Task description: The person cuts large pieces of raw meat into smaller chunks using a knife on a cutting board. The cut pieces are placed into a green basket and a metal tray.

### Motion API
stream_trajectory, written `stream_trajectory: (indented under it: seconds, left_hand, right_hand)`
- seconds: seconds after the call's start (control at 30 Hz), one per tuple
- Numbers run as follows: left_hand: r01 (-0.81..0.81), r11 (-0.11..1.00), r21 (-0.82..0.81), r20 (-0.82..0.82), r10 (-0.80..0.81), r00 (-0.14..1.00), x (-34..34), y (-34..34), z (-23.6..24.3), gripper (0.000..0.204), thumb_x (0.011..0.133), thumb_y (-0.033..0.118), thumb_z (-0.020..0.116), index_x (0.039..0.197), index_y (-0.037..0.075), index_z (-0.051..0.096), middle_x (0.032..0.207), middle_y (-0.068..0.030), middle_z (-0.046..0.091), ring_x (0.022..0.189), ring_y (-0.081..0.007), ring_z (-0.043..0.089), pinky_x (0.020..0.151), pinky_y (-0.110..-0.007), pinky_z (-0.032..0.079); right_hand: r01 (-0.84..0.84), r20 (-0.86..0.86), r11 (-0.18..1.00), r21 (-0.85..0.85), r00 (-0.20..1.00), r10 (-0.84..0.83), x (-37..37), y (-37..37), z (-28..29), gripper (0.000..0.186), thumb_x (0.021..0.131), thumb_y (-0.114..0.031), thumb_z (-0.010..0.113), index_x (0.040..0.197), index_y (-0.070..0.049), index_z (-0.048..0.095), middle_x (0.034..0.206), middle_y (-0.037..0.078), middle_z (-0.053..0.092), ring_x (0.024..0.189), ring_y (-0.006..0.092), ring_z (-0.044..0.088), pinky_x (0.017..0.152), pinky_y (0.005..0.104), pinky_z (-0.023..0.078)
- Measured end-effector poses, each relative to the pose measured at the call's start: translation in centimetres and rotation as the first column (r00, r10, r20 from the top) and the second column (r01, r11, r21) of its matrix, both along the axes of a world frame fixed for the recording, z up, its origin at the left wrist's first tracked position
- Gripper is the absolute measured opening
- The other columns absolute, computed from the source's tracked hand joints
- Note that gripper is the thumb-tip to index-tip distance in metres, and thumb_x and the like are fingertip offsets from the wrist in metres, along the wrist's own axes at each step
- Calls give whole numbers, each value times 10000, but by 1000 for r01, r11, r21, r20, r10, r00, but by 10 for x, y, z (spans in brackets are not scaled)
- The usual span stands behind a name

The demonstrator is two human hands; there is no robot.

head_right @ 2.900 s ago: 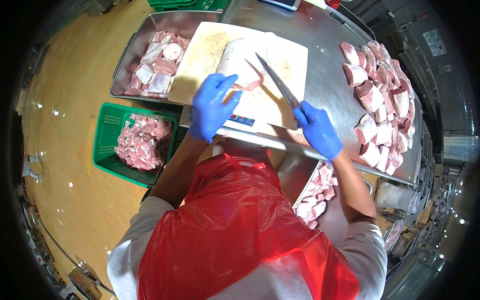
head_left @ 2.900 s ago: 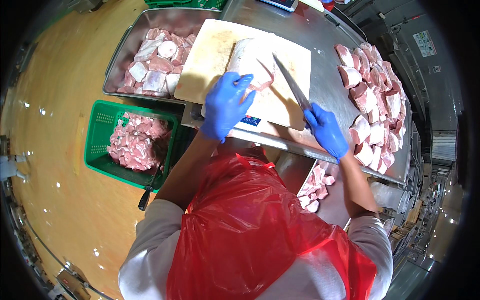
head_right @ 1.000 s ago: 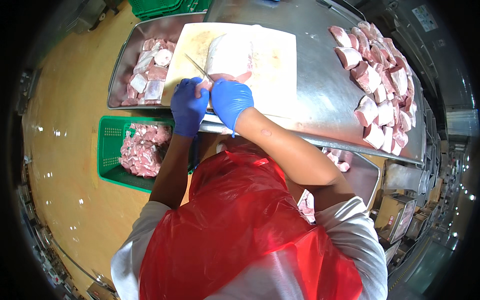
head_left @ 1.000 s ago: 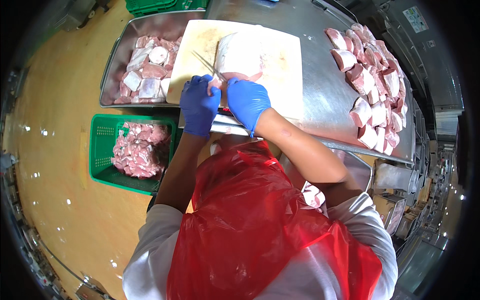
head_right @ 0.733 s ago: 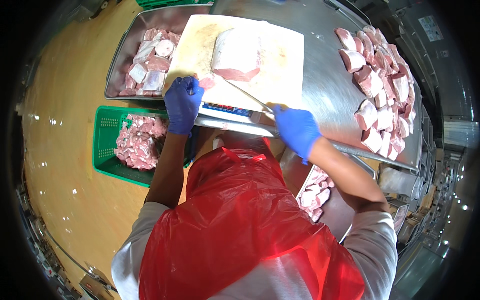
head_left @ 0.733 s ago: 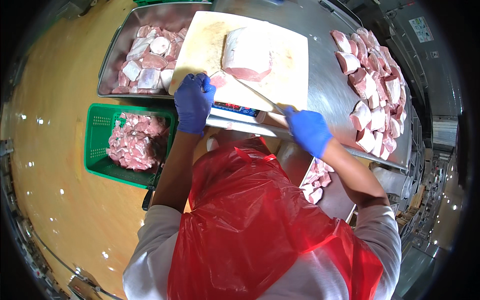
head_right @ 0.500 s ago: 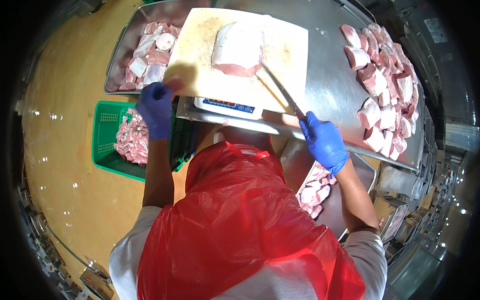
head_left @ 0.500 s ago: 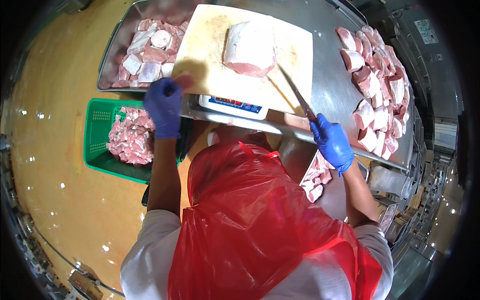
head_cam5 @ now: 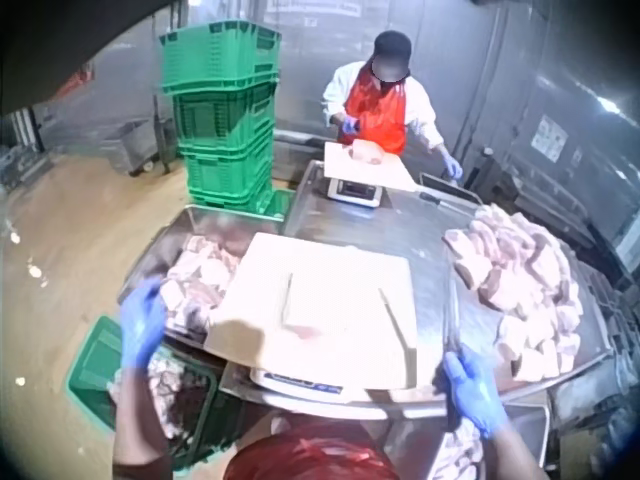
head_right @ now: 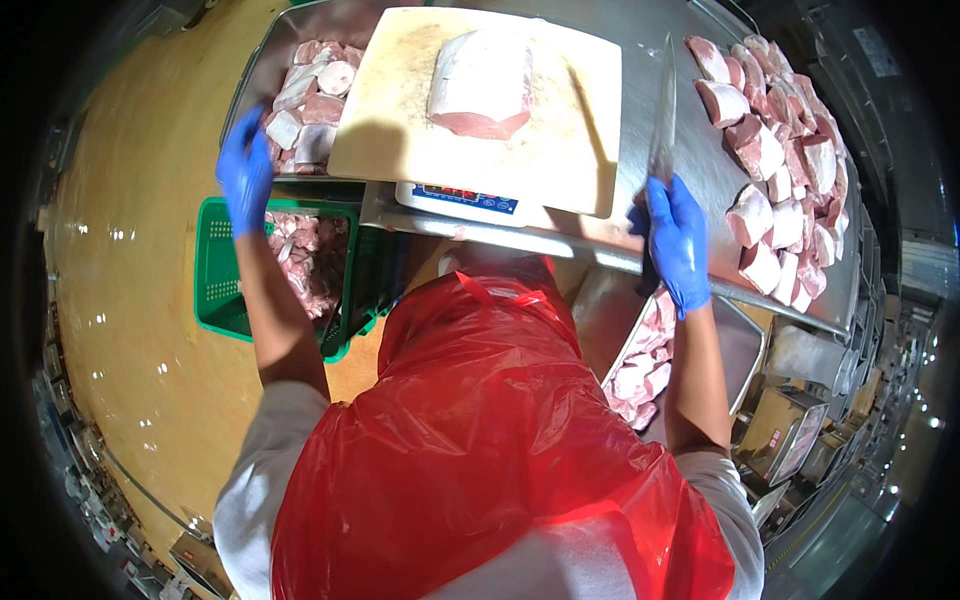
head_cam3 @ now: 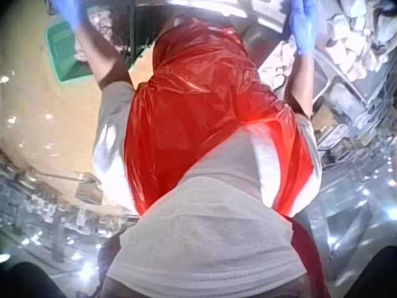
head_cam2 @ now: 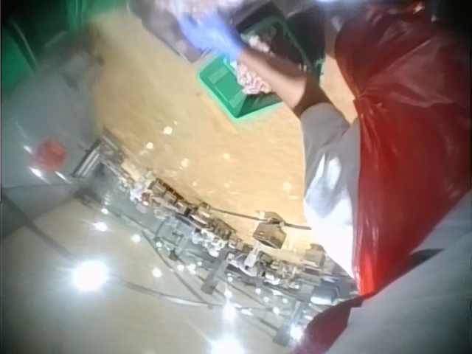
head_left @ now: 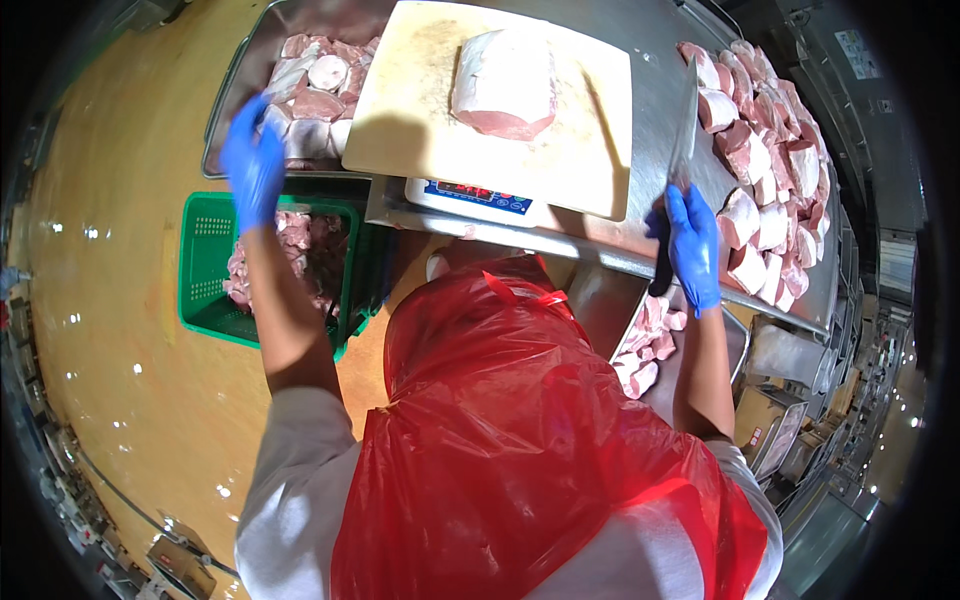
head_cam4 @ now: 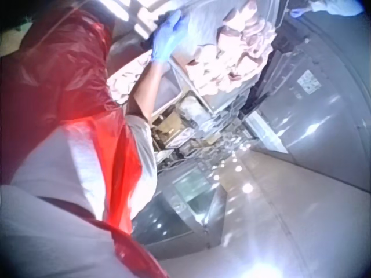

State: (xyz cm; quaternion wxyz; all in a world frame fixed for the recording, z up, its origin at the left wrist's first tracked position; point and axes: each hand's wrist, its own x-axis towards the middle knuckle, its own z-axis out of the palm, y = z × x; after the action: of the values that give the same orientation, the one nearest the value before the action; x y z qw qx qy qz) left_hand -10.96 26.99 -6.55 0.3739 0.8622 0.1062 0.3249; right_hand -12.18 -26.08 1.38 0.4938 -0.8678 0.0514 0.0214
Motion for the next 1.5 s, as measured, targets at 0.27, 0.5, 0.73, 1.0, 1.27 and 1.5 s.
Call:
stream_trajectory:
  seconds: [0.27, 0.5, 0.73, 1.0, 1.27, 1.5]
  left_hand:
    - [607, 782, -142, -10, -614, 789, 145, -148, 72, 396, 955, 243, 618, 1263, -4, 638, 1214, -179, 692, 1091, -298, 667, 968, -374, 519]
    - [653, 757, -23, -324, -623, 712, 178, -171, 18, 484, 965, 434, 632, 1173, -2, 658, 1182, -127, 686, 1118, -265, 632, 992, -349, 476]
    - [547, 829, -120, 37, -547, 836, 79, -119, -21, 222, 970, 251, 622, 944, 30, 630, 955, -98, 631, 832, -193, 636, 779, -361, 511]
    - [339, 924, -175, 115, -323, 940, -26, -226, 14, 290, 903, 81, 643, 1188, 28, 628, 1075, -178, 661, 800, -320, 687, 724, -405, 565]
    - [366, 913, -182, 90, -355, 931, -58, -225, 16, 169, 873, 38, 653, 1038, 15, 683, 971, -169, 700, 837, -356, 700, 747, -430, 572]
    - [190, 981, -39, 117, -185, 976, -49, -206, 9, 211, 830, -15, 677, 1037, 29, 676, 969, -146, 695, 780, -306, 698, 708, -401, 571]
  right_hand:
    - [-17, -237, 683, 731, 931, 277, 16, 100, -3, 293, 1070, -254, 518, 1187, 1, 604, 1111, 153, 688, 974, 251, 701, 821, 382, 616]
    - [29, -175, 511, 859, 954, 241, 30, 156, -28, 244, 1075, -269, 514, 1009, -62, 626, 910, 60, 641, 809, 173, 644, 844, 403, 611]
    - [-111, 225, 889, 444, 974, 9, 83, 94, -15, 278, 1065, -274, 554, 1013, -19, 650, 869, 1, 622, 791, 94, 565, 745, 257, 489]
    - [-416, 201, 682, -601, 748, 632, 65, 115, -9, 193, 1026, -238, 554, 1036, -57, 620, 857, 216, 677, 731, 405, 660, 656, 459, 522]
    - [-434, 66, 479, -763, 685, 725, 70, 141, 6, 184, 949, -252, 608, 1035, -89, 618, 838, 195, 689, 784, 391, 682, 688, 490, 533]
    - [-302, -118, 154, -941, 718, 686, 74, -16, -6, 142, 995, -228, 572, 1028, -96, 612, 847, 188, 690, 755, 366, 688, 632, 476, 531]
